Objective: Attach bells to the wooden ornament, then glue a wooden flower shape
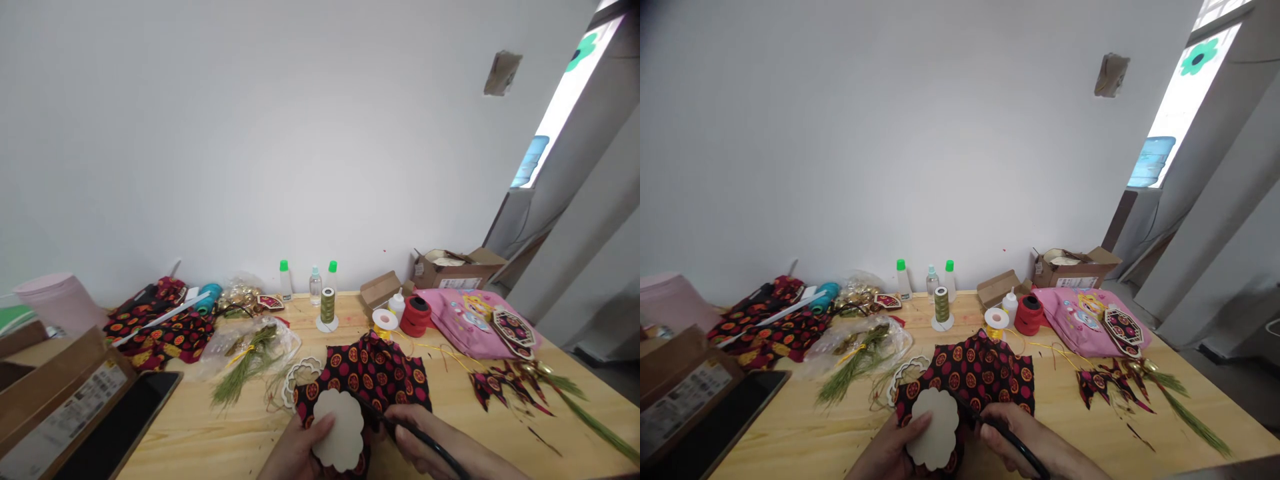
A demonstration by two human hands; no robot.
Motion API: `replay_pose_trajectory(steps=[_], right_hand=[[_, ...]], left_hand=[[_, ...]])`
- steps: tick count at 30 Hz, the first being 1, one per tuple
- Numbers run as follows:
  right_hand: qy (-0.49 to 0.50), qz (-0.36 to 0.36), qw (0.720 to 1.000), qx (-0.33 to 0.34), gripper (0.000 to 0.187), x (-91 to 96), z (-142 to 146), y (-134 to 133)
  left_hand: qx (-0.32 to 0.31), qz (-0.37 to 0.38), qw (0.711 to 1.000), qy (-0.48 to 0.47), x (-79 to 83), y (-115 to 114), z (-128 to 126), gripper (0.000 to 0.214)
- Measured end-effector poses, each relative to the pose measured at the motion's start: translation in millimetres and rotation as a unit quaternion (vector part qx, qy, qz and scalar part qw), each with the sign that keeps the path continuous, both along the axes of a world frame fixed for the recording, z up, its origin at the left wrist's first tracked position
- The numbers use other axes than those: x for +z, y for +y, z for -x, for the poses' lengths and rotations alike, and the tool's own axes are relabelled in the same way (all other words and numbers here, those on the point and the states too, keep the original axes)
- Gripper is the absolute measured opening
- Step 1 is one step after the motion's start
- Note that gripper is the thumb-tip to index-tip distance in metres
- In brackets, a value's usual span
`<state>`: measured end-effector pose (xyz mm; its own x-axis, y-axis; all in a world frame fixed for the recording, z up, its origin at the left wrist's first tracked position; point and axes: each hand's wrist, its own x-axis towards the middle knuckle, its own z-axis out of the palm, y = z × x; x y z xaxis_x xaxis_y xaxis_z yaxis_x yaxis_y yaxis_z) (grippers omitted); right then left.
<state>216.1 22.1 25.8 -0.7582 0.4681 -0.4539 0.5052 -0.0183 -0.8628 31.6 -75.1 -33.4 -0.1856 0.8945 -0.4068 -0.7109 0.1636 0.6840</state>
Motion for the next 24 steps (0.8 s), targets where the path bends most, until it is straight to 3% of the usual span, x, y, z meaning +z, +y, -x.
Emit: replay_pose_trajectory(steps=[8, 14, 18, 24], right_hand=[[0.054, -0.083, 0.995, 0.030, 0.066, -8.5, 8, 2], [0.041, -0.153, 0.984, 0.082, 0.054, -25.3, 15, 15], [0.064, -0.143, 0.985, 0.073, 0.053, -31.0, 16, 17], [0.097, -0.095, 0.988, 0.070, 0.067, -17.1, 12, 11]], left_hand=[[-0.006, 0.000, 1.000, 0.009, -2.2, -1, 2, 0.042], [-0.011, -0.001, 1.000, -0.002, -1.4, -1, 4, 0.043], [-0.003, -0.002, 1.000, 0.000, 0.0, -2, 7, 0.042], [-0.011, 0.003, 1.000, 0.004, 1.6, -4, 10, 0.046]])
